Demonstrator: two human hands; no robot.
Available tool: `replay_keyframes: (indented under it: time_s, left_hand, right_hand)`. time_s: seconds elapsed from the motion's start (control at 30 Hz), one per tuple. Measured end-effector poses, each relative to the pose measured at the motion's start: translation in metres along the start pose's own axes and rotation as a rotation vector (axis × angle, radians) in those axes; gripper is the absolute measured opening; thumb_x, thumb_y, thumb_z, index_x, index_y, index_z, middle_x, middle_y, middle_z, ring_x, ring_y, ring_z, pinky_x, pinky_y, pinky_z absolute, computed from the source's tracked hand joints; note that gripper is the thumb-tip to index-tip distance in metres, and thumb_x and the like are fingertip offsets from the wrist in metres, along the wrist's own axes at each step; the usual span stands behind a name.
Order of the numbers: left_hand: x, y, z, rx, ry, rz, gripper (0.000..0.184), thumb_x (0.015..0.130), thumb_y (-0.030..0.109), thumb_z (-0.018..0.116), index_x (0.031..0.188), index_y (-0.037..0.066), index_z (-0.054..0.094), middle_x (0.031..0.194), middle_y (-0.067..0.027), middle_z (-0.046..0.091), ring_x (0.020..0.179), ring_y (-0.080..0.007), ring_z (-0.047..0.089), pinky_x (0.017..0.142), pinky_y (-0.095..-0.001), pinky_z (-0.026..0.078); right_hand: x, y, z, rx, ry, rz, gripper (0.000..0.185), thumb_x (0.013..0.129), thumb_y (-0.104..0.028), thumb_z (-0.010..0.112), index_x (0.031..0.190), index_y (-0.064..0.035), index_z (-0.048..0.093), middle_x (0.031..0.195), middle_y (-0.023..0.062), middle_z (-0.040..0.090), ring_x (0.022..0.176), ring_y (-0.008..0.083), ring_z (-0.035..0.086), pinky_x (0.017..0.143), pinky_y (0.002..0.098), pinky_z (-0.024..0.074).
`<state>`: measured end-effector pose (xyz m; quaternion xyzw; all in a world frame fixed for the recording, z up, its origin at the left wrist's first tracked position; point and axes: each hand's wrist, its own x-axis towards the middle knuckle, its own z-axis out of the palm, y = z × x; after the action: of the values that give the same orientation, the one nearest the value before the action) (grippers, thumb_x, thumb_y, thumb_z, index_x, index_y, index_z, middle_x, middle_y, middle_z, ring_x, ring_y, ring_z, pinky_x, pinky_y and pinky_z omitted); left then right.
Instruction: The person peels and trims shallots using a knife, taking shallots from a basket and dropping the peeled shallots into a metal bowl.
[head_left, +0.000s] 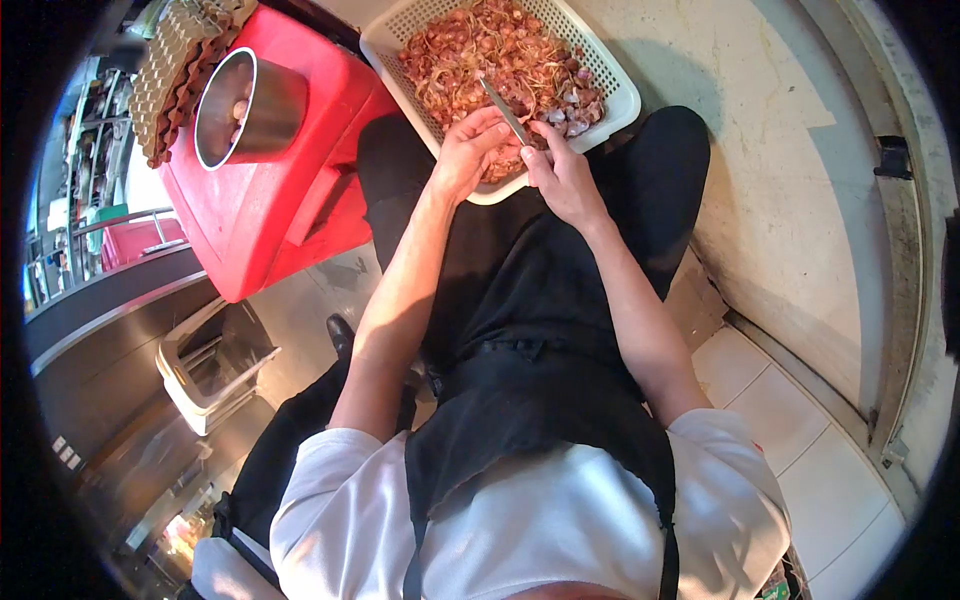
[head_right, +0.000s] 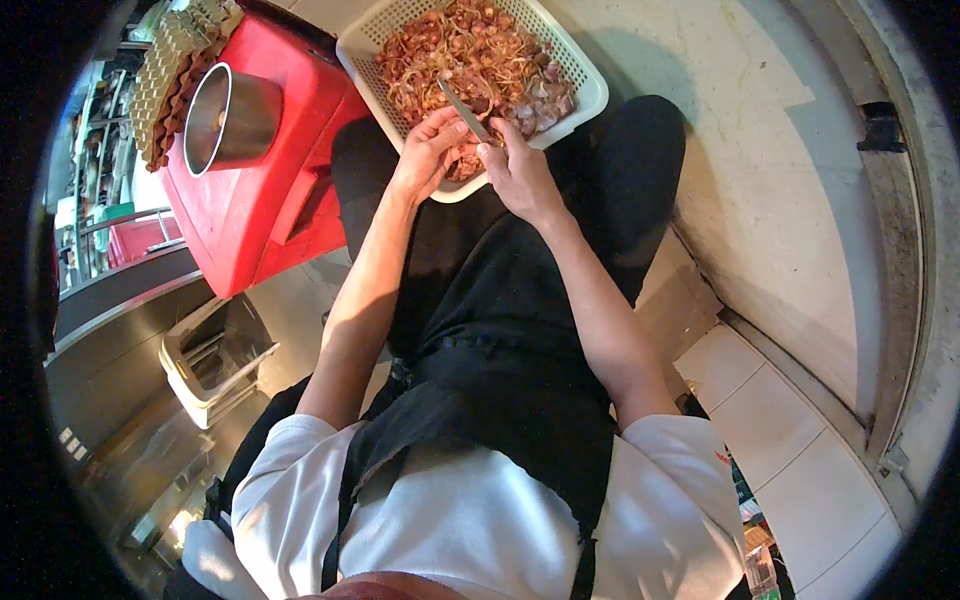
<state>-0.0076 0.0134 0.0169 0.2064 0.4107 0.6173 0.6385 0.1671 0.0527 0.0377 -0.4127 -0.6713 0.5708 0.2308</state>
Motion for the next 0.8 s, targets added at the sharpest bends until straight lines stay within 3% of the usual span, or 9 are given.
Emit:
replay_keyframes:
  time_s: [0.27,0.77,0.8]
  left_hand:
    - [0.001,-0.003,0.000,0.007,0.050,-0.013,0.025,0.093,0.001,0.058,0.117,-0.005,0.056,0.108,-0.0138,0.066,0.091,-0.0205,0.066,0.083,-0.0327,0.056]
    - [0.004,-0.016,-0.005,0.086,0.131,0.076,0.025,0.091,-0.001,0.060,0.116,-0.003,0.058,0.106,-0.0114,0.068,0.089,-0.0161,0.065,0.081,-0.0291,0.055]
    - [0.003,-0.015,-0.004,0.089,0.130,0.070,0.024,0.092,-0.001,0.059,0.116,-0.003,0.058,0.107,-0.0110,0.068,0.090,-0.0151,0.064,0.082,-0.0285,0.054]
  right_hand:
    - [-0.002,-0.008,-0.001,0.044,-0.017,0.003,0.040,0.097,-0.025,0.052,0.128,0.0009,0.048,0.069,0.0136,0.063,0.062,0.0198,0.065,0.060,0.0344,0.0514]
    - [0.001,-0.004,0.005,0.159,-0.034,0.018,0.040,0.097,-0.021,0.051,0.131,0.0006,0.046,0.067,0.0121,0.061,0.058,0.0178,0.062,0.057,0.0344,0.0490]
    - [0.001,-0.004,0.006,0.145,-0.033,0.017,0.039,0.098,-0.021,0.049,0.132,-0.0007,0.046,0.069,0.0089,0.060,0.057,0.0145,0.058,0.055,0.0317,0.0472]
